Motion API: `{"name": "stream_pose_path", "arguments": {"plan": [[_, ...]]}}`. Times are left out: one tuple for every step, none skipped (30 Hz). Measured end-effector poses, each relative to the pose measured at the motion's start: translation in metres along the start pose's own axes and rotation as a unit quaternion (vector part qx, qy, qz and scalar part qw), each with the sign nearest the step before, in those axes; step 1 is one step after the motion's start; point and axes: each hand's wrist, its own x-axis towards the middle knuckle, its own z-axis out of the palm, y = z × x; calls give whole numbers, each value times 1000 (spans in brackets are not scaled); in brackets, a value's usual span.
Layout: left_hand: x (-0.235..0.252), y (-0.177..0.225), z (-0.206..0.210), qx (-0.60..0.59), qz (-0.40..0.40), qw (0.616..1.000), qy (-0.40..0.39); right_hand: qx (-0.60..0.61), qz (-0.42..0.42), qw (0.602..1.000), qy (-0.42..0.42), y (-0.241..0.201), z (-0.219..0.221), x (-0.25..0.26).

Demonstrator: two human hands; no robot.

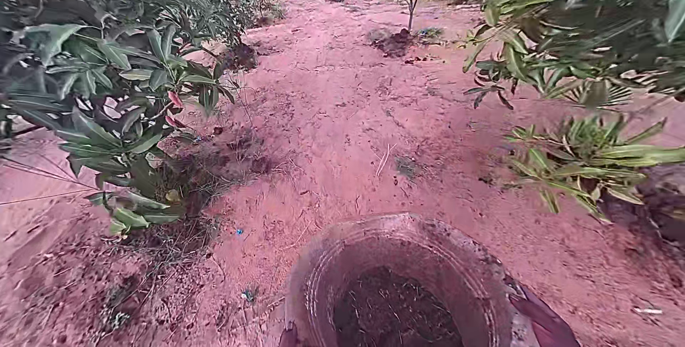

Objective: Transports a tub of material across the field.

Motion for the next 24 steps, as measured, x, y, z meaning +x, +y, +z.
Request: {"name": "stream_pose_path", "arguments": {"plan": [[29,10,15,14,-12,1000,-7,0,2,1000,9,5,18,15],[59,26,37,26,-16,999,-13,1,-2,1000,18,5,42,34],[79,37,56,33,-24,999,-15,-9,-6,1000,25,-1,59,50],[92,47,75,40,-32,999,-10,-25,-8,999,26,-10,75,64],[109,64,92,50,-33,998,-10,-27,-7,999,34,-16,94,74],[128,85,110,59,-28,998,-14,-21,-5,999,44,-20,116,84],[148,107,133,60,-22,998,-22,-13,-8,999,50,-27,139,99],[169,125,156,58,-16,998,-31,-6,-14,998,55,-36,161,116],[189,143,179,56,-11,998,-39,-2,-20,998,62,-43,181,133],[211,160,201,48,-6,998,-45,0,-24,997,68,-47,201,149],[231,175,224,40,-5,998,-50,2,-32,997,71,-51,220,168],[251,189,246,37,-1,998,-53,4,-42,996,73,-55,239,187],[273,201,269,39,5,998,-59,8,-54,996,76,-59,259,208],[294,212,292,45,11,997,-61,10,-62,995,76,-63,279,231],[317,220,313,55,16,997,-61,16,-65,995,75,-63,297,257],[340,226,335,62,20,996,-59,25,-67,995,72,-62,316,287],[366,230,359,64,24,996,-58,40,-69,994,71,-60,336,321],[395,228,384,60,25,996,-56,53,-72,994,68,-56,355,359],[416,224,400,57,20,997,-47,53,-64,995,62,-51,370,389],[448,229,429,42,29,998,-46,62,-65,995,48,-54,401,435],[473,237,440,48,31,997,-47,62,-48,996,51,-52,426,457],[489,243,449,53,27,997,-50,52,-27,997,56,-58,444,470],[510,253,475,44,31,997,-61,45,-25,997,50,-78,468,500],[526,265,497,36,33,997,-63,38,-21,998,45,-94,489,523]]}}
